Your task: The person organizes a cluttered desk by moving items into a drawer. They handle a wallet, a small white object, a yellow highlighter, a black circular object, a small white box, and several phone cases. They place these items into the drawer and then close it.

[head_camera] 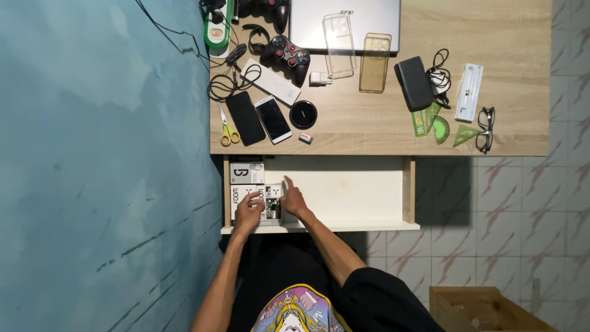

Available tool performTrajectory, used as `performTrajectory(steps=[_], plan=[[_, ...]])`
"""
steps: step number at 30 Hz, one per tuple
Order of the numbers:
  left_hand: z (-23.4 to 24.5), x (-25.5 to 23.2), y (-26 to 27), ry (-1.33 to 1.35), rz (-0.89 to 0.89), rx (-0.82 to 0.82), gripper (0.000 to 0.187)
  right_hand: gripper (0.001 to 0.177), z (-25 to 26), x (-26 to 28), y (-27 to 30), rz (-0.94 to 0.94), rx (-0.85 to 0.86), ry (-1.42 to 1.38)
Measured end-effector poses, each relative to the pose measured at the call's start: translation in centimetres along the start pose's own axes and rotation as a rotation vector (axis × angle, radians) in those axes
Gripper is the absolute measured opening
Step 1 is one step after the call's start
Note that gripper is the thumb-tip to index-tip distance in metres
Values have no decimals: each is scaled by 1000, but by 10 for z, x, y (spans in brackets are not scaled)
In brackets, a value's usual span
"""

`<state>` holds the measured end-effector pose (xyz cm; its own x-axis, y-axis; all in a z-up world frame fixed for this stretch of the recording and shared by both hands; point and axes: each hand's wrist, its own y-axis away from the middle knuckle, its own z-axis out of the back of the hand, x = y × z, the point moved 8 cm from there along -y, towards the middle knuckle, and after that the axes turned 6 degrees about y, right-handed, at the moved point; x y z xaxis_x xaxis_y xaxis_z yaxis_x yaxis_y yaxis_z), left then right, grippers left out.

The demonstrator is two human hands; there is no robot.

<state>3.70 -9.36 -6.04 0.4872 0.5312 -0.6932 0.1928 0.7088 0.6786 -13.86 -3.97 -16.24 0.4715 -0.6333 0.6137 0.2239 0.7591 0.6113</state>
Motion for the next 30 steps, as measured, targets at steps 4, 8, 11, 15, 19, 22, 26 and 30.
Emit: performTrajectory(steps=[4,8,11,15,19,22,26,30], plan=[[3,-2,14,3,15,-19,43,83,-9,16,-3,97,91,77],[-3,7,15,18,-42,-22,41,90,-1,3,-1,59,154,38],[-11,14,11,10,-40,-3,43,85,24,-15,10,39,70,-78],[-31,19,7,18,-46,32,43,55,51,-64,44,-92,104,-167],[-64,11,5,-26,-119,99,44,38,90,-117,87,-230,95,-262],[-94,9,6,-71,-82,144,45,27,131,-143,114,-155,-56,-306],[-131,-5,6,-104,-167,167,44,26,163,-172,142,-177,-85,-74],[-162,-12,13,-155,-165,198,43,28,168,-189,149,-165,-10,-123]])
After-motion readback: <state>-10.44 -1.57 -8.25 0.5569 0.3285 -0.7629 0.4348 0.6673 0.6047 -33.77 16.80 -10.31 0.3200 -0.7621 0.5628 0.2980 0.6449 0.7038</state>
